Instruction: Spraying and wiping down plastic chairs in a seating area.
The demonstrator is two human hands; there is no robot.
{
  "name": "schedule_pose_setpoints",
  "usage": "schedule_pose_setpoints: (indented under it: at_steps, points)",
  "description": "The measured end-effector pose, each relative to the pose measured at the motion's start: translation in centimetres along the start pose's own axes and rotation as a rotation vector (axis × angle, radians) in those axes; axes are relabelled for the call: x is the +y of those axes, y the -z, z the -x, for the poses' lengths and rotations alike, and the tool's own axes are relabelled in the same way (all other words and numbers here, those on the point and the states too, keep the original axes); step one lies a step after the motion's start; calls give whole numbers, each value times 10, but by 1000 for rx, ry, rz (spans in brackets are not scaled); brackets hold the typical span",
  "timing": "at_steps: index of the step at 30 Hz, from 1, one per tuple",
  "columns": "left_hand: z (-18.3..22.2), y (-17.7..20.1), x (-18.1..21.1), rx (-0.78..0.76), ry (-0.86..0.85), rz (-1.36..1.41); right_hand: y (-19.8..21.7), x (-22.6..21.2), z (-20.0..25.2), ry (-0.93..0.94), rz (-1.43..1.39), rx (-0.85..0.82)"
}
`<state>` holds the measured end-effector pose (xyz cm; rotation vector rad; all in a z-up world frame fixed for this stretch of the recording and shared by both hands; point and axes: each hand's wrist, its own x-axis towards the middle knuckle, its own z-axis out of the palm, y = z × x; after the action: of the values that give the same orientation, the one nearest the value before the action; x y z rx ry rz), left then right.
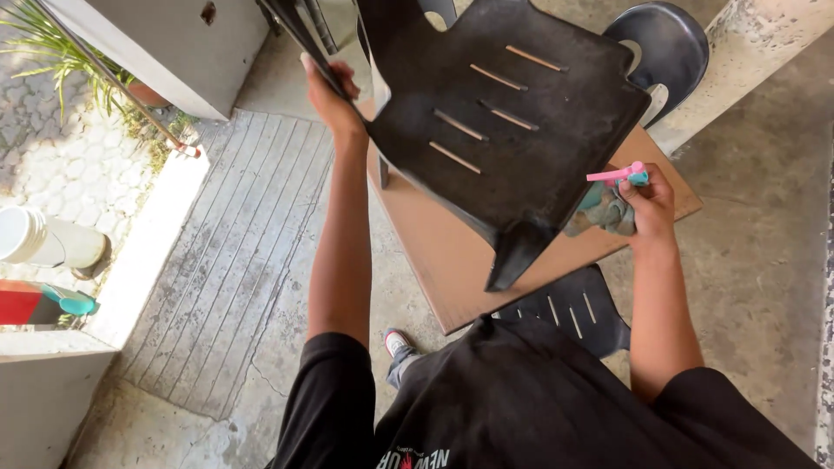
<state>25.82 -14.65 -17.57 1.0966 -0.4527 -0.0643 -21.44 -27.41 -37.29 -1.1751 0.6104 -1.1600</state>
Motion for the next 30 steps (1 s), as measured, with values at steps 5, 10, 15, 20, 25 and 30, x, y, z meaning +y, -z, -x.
schedule_pose_setpoints:
  at_steps: [5, 10, 15, 20, 25, 30]
  points:
    - [12, -1, -5, 50, -247, -190, -51, -57, 34, 98, 108, 185]
    - [210, 9, 78, -55, -376, -451, -76, -125, 69, 208, 517, 65]
    - [365, 10, 101, -991, -319, -444, -113, -188, 124, 185, 563, -156]
    - [359, 49, 27, -1001, -294, -577, -123, -133, 145, -58, 343, -240]
    - [345, 79, -13, -1042, -192, -681, -133, -119, 139, -113, 169, -437]
    - [355, 68, 32, -864, -40, -312, -140, -169, 109, 5, 147, -714]
